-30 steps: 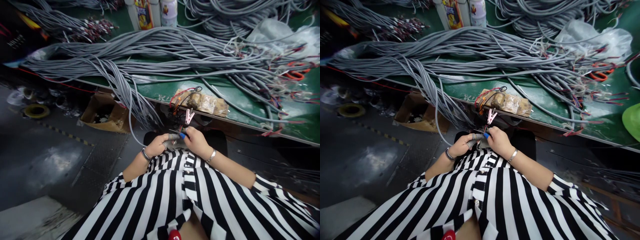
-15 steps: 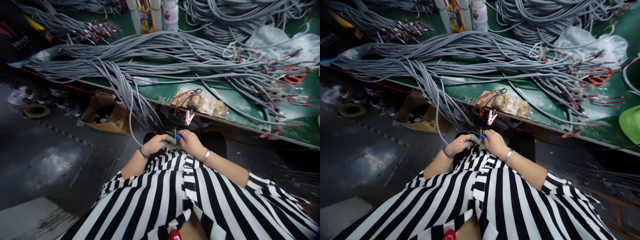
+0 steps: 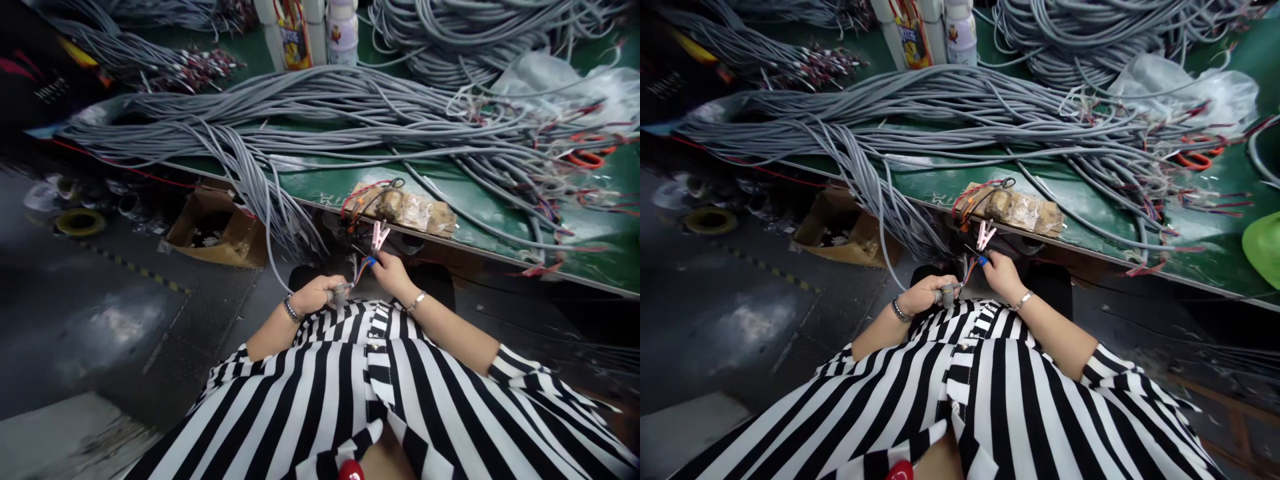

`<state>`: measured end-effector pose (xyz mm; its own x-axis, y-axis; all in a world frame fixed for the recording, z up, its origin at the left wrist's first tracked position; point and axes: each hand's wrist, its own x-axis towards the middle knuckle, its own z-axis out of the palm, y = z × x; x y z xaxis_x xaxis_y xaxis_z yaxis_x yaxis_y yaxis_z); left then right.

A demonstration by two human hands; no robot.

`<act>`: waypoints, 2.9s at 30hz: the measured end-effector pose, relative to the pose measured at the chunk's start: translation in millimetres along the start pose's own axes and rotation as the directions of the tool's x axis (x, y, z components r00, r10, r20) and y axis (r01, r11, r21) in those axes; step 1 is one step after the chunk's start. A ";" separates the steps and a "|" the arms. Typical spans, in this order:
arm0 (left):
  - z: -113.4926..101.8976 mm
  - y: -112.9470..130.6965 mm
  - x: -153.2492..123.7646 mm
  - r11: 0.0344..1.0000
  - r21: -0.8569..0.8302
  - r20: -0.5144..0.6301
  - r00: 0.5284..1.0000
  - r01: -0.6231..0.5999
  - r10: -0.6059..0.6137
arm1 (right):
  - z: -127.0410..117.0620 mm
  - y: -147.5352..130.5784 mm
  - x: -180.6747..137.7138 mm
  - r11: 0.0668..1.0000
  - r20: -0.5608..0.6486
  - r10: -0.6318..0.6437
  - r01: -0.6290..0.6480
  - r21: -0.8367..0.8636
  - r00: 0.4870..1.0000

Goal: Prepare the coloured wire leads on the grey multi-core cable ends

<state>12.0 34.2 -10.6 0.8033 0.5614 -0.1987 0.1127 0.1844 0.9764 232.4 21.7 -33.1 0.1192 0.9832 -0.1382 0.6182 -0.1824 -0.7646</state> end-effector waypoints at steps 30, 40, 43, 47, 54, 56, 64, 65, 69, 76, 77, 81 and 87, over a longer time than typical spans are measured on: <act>-6.4 -8.3 -16.7 0.837 -0.529 -0.290 0.957 -0.140 -0.022 | 0.0 -55.3 -8.8 0.125 0.596 -0.016 -0.590 0.798 0.803; -2.8 -12.7 -3.4 0.845 -0.534 -0.219 0.970 -0.028 -0.106 | 2.7 -57.6 -8.6 0.079 0.641 0.031 -0.641 0.763 0.767; -5.3 -4.5 -10.7 0.685 -0.655 -0.429 0.903 -0.319 0.011 | 2.3 -53.1 -7.2 0.123 0.612 0.060 -0.614 0.780 0.789; -10.3 3.1 -19.4 0.653 -0.642 -0.487 0.871 -0.402 0.057 | 2.2 -45.6 -15.8 0.563 0.445 0.017 -0.377 0.735 0.895; -2.2 -12.3 -16.0 0.738 -0.598 -0.434 0.900 -0.311 0.028 | -12.7 -54.9 -40.2 0.752 0.023 -0.645 0.629 0.196 0.764; 1.5 -15.2 -14.0 0.771 -0.585 -0.383 0.924 -0.251 0.011 | -14.1 -60.3 -41.7 0.720 -0.003 -0.690 0.687 0.093 0.724; 2.4 -16.1 -16.9 0.848 -0.525 -0.192 0.981 -0.080 -0.027 | -27.0 -48.9 -28.2 0.579 0.355 -0.745 0.812 -0.076 0.565; -0.7 -15.1 -19.5 0.835 -0.536 -0.223 0.975 -0.120 -0.003 | -32.5 -41.4 -25.2 0.592 0.340 -0.739 0.801 -0.085 0.582; -16.0 -7.1 -31.9 0.746 -0.556 -0.457 0.885 -0.366 0.093 | -51.1 -5.4 -16.2 0.813 0.033 -0.556 0.551 -0.186 0.831; -18.6 3.9 -29.1 0.839 -0.399 -0.512 0.849 -0.371 0.132 | -36.3 1.9 -28.8 0.874 0.198 -0.487 0.474 0.109 0.851; -17.0 5.8 -26.3 0.874 -0.342 -0.495 0.857 -0.345 0.145 | -33.5 -2.2 -30.4 0.884 0.203 -0.464 0.436 0.169 0.862; -10.7 20.6 -16.1 0.976 -0.002 -0.398 0.895 -0.218 0.199 | -30.9 -16.4 -31.5 0.889 0.266 -0.263 0.127 0.440 0.927; -2.0 39.4 -1.0 0.874 0.405 -0.210 0.903 -0.269 0.376 | -35.9 -33.7 -28.7 0.680 0.497 -0.079 -0.318 0.661 0.864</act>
<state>14.4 42.5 27.9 0.6449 0.7452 0.1695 0.1188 -0.3169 0.9410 236.0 -0.6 19.3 -0.3319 0.8670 -0.3718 -0.1315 -0.4328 -0.8919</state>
